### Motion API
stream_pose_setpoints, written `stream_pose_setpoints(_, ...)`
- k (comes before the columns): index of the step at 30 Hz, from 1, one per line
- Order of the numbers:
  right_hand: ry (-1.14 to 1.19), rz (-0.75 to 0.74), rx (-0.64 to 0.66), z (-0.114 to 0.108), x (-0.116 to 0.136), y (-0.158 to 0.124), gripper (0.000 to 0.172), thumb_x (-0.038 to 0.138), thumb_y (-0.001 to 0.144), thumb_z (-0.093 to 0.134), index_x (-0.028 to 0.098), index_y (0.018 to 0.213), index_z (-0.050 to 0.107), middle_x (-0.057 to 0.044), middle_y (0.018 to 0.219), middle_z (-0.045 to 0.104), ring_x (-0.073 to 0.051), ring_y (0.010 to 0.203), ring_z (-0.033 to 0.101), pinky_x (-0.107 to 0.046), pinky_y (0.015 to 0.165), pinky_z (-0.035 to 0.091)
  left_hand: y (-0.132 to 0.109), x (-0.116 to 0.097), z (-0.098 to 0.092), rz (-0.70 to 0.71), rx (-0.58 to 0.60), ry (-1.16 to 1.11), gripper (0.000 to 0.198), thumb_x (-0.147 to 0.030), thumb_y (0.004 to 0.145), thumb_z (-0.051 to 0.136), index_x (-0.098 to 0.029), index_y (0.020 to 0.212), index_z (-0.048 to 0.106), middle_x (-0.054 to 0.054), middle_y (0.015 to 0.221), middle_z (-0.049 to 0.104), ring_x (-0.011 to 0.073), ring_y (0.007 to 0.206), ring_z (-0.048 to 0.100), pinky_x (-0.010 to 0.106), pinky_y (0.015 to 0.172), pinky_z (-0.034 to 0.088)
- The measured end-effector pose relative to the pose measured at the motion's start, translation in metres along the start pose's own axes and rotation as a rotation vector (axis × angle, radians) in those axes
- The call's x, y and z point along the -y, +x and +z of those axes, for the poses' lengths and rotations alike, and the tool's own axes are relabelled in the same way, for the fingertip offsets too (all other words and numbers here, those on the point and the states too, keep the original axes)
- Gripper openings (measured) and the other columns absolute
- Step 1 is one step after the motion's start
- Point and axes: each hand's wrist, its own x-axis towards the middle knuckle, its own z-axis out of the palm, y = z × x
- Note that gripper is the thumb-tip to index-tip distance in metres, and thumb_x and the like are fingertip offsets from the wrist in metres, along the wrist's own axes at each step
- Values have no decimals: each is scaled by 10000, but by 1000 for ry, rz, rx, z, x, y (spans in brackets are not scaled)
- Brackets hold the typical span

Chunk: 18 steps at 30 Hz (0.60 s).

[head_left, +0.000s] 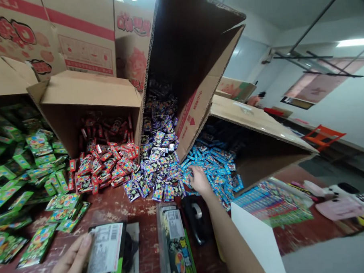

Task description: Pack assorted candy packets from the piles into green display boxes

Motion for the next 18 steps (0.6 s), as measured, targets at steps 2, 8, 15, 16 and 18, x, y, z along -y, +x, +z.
stream_pose_setpoints(2, -23, 75, 21, -2, -21, 4, 516, 172, 736, 655, 157, 1232, 512, -191, 1326, 469, -368, 1323, 299, -513, 1028, 262, -5, -18, 6, -43, 81, -32, 655, -781, 610, 566, -231, 936, 711, 34, 1188, 687, 347, 1238, 514, 433, 1078, 388)
stream_pose_setpoints(8, -32, 148, 70, 3, -37, 19, 464, 257, 593, 799, 167, 996, 587, -143, 1194, 542, -337, 1214, 417, -425, 948, 342, -13, -44, 14, -13, 166, -82, 651, -783, 581, 601, -218, 882, 719, 29, 1051, 735, 303, 989, 645, 315, 866, 540)
stream_pose_setpoints(15, 131, 54, -6, 1, -22, 13, 541, 329, 523, 847, 197, 944, 533, -87, 993, 603, -305, 1053, 529, -394, 940, 341, -17, -41, 16, 23, 213, -121, 580, -729, 672, 584, -206, 878, 725, 31, 923, 743, 244, 838, 645, 252, 736, 541)
stream_pose_setpoints(16, 175, 46, -22, 2, -21, 10, 520, 322, 569, 822, 198, 980, 530, -84, 978, 617, -294, 1026, 550, -385, 932, 351, -17, -40, 16, 23, 227, -126, 563, -714, 689, 584, -206, 886, 724, 29, 912, 741, 241, 839, 642, 250, 733, 538)
stream_pose_setpoints(18, 277, 29, -59, 1, -20, 5, 463, 299, 663, 753, 196, 1056, 530, -86, 973, 643, -275, 986, 583, -365, 905, 382, -18, -39, 17, 25, 250, -136, 539, -684, 715, 587, -201, 911, 722, 30, 899, 738, 244, 855, 640, 256, 741, 537)
